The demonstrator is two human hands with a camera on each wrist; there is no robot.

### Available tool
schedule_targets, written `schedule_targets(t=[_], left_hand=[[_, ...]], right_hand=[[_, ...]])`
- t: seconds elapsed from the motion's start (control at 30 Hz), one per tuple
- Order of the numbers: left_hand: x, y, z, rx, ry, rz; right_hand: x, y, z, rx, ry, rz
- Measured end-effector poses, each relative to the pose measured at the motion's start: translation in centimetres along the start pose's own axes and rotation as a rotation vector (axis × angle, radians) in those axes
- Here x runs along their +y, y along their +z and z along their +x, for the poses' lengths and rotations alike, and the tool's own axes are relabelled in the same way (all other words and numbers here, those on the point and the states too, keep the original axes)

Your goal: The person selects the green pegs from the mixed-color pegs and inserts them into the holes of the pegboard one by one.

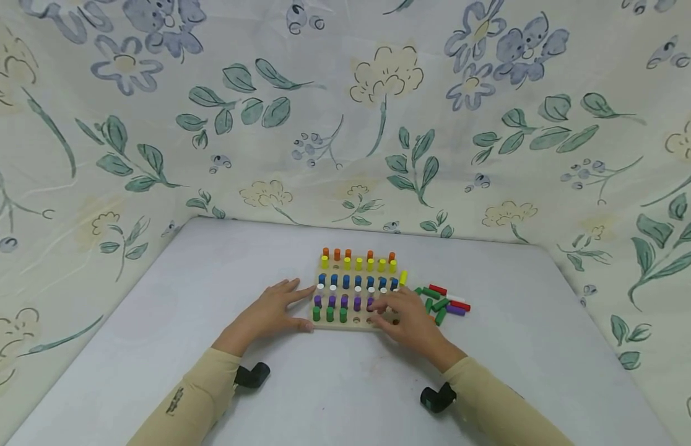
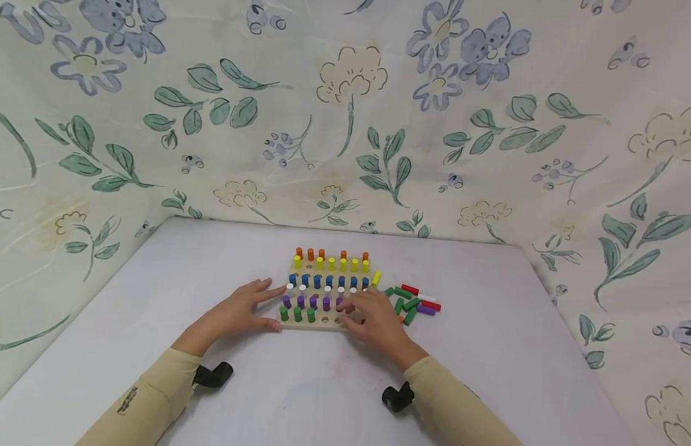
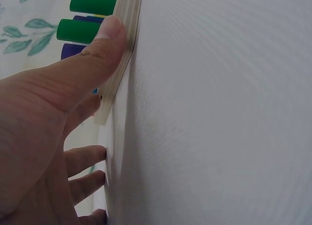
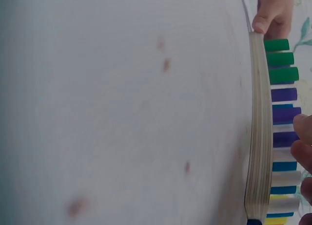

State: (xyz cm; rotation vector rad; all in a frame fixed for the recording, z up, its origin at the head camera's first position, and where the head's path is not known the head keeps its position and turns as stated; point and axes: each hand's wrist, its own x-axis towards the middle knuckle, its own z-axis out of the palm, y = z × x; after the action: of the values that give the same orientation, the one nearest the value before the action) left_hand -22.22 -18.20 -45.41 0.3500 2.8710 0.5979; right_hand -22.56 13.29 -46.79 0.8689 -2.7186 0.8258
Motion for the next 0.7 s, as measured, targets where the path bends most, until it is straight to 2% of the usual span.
schedule_targets(t=[0.27, 0.7], left_hand=[[0.0, 0.0, 0.1, -0.009, -0.002, -0.003], [-0.1, 0.1, 0.2, -0.009, 0.003, 0.002]], right_hand=[[0.6, -0.7, -0.5, 0.014, -0.002, -0.041], [2.0, -1.4, -1.3, 0.035, 0.025, 0.005]])
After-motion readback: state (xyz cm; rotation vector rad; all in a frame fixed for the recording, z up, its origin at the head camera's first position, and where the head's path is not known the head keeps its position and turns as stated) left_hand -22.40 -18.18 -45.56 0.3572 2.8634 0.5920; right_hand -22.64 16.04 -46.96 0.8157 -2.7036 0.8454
